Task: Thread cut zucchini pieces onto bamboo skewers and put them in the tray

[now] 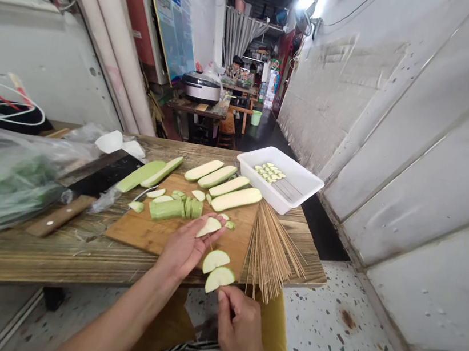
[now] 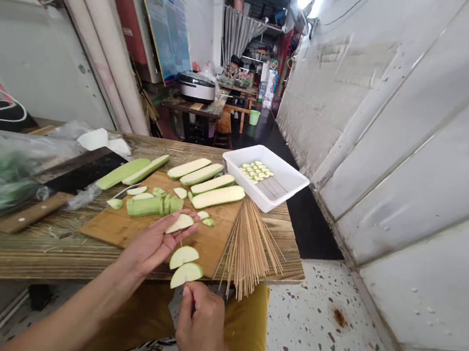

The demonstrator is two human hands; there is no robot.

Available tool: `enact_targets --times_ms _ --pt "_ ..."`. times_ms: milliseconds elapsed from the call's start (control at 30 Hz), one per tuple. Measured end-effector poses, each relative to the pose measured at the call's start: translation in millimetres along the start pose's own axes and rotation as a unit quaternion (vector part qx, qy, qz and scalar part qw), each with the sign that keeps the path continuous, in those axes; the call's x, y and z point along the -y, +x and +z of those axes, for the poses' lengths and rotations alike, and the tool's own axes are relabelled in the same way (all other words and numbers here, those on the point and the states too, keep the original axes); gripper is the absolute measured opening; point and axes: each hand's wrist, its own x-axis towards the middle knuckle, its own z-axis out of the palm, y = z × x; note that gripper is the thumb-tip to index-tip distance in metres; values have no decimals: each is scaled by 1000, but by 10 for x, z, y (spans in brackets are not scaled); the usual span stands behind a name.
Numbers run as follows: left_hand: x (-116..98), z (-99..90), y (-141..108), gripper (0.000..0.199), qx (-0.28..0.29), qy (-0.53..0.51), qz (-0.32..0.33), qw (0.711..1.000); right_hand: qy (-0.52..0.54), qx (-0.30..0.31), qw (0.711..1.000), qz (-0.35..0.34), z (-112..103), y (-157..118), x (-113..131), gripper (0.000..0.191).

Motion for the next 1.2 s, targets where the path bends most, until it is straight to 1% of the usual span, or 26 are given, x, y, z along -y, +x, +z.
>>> enact_targets --times_ms 267,600,1000,1200 --pt "21 -3 -26 13 4 1 -3 1000 1 -4 1000 8 3 0 -2 30" --pt "32 -2 -45 14 -8 -8 -27 1000 0 -1 1000 15 4 -14 15 32" --pt "69 -28 -31 15 -3 -19 -66 998 -12 -22 1000 -5 -3 12 15 33" --pt "98 55 -132 17 24 22 -111 993 0 -32 999 4 -19 65 23 32"
